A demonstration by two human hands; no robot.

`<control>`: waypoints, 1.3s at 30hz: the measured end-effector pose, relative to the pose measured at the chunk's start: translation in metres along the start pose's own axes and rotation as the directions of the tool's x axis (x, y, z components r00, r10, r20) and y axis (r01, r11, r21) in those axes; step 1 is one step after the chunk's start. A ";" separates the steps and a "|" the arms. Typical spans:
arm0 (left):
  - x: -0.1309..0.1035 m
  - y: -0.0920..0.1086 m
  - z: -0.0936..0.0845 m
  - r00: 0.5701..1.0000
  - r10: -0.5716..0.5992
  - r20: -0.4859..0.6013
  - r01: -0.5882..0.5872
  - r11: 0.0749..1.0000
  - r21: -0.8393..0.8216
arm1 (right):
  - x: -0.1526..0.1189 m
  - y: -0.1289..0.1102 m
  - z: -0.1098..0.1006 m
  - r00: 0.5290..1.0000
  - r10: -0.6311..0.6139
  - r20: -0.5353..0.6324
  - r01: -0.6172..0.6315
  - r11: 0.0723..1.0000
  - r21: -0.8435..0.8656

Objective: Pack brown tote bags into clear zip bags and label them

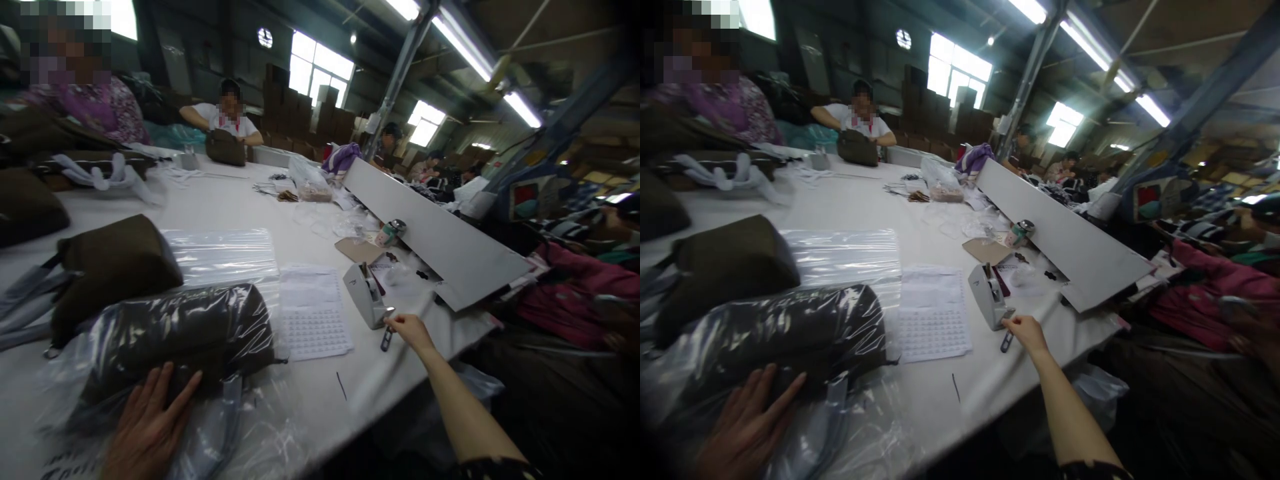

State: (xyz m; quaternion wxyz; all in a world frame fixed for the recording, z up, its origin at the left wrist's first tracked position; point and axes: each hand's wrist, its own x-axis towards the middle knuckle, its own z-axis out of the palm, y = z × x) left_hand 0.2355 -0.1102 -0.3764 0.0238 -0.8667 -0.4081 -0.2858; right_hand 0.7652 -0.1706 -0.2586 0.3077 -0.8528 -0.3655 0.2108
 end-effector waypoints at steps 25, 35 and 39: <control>0.015 0.006 -0.014 0.996 -0.086 -0.019 0.087 0.993 0.075 | -0.059 -0.225 0.178 0.470 -0.788 0.399 0.827 0.234 -0.511; 0.041 -0.031 -0.031 0.998 0.056 0.022 -0.055 0.997 -0.045 | -0.125 -0.061 0.192 -0.136 -0.824 0.551 0.984 -0.049 0.169; -0.005 0.020 -0.064 0.990 0.107 0.091 -0.088 0.977 -0.195 | -0.150 -0.108 0.195 0.232 -0.786 0.573 0.853 0.447 0.267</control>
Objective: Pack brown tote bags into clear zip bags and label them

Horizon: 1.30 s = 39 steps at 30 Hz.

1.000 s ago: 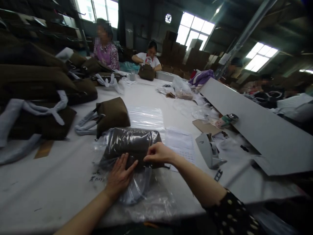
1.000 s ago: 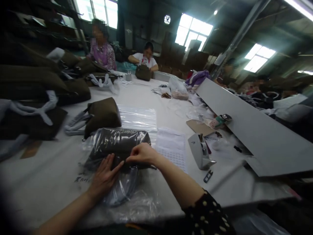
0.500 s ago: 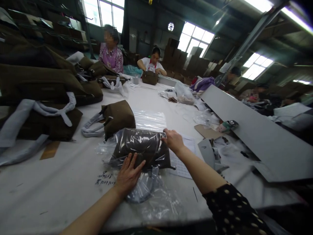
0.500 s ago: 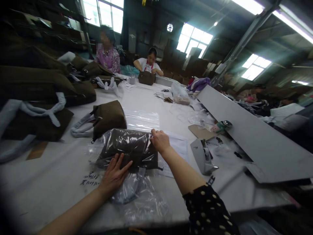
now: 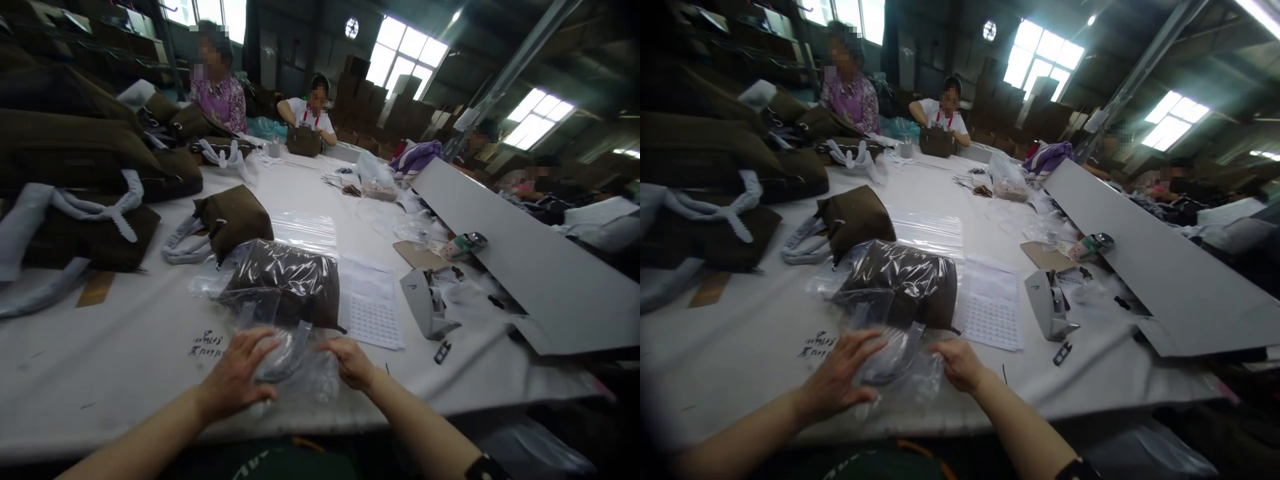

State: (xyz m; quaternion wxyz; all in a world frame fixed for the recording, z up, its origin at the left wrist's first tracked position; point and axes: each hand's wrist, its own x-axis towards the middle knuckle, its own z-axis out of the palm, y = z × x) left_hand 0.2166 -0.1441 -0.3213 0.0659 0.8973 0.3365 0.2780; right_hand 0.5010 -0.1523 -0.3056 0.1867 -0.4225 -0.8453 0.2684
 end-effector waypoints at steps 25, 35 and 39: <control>-0.089 0.015 -0.063 0.709 -0.679 0.191 0.664 0.550 -0.507 | -0.015 -0.093 0.032 0.926 0.371 -0.069 -0.355 0.919 0.171; 0.028 0.005 -0.063 0.723 -0.612 0.321 0.588 0.300 -0.751 | -0.020 -0.088 0.043 0.892 0.269 -0.363 -0.284 0.959 0.014; 0.028 -0.013 -0.048 0.729 -0.679 0.083 0.632 0.622 -0.462 | -0.009 -0.083 0.049 0.827 0.204 -0.524 -0.324 0.934 -0.148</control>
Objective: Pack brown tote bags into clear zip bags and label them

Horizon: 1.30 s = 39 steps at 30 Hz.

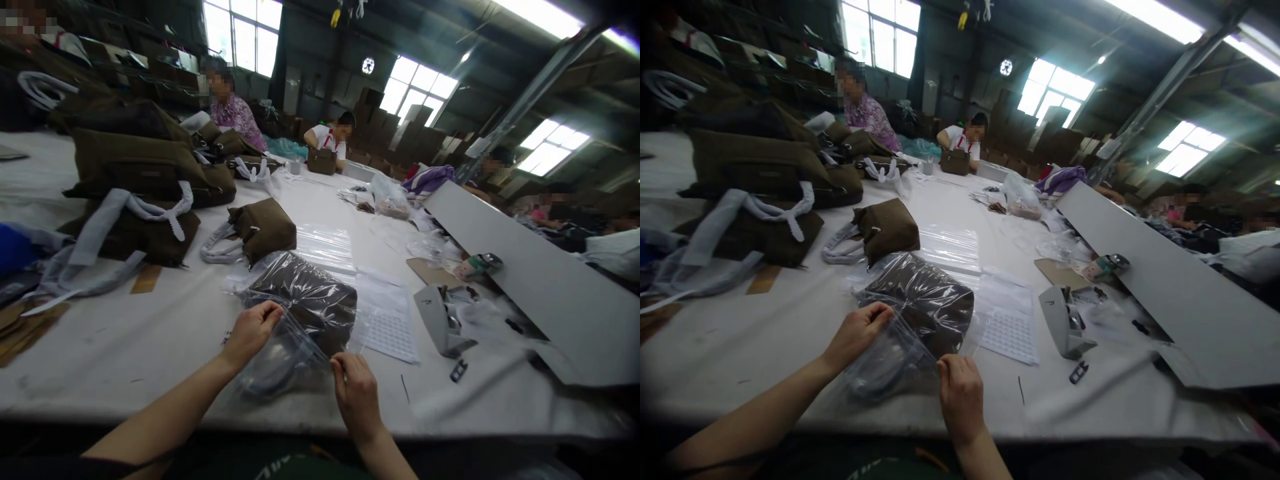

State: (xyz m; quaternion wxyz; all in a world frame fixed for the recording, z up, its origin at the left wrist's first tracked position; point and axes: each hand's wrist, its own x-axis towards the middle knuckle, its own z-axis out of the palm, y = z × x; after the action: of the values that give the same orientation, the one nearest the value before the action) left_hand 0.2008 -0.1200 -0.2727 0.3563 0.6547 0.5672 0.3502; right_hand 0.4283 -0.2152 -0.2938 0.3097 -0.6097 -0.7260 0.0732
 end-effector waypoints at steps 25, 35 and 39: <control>-0.005 -0.048 0.074 0.878 0.475 0.055 -0.428 0.728 0.535 | 0.026 0.036 0.022 0.989 0.047 0.140 -0.097 0.924 0.371; 0.003 -0.065 0.077 0.929 0.358 -0.094 -0.312 0.894 0.322 | 0.038 0.084 0.014 0.923 0.291 0.253 -0.385 0.655 0.651; 0.001 -0.056 0.078 0.960 0.244 -0.136 -0.194 0.933 0.304 | 0.036 0.167 -0.046 0.881 0.470 0.051 -0.391 0.665 0.636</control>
State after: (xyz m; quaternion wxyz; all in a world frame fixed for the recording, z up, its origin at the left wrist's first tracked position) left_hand 0.2407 -0.1183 -0.3601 0.1656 0.7264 0.5638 0.3565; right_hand 0.5912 -0.1532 -0.3249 0.5110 -0.6276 -0.4742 0.3465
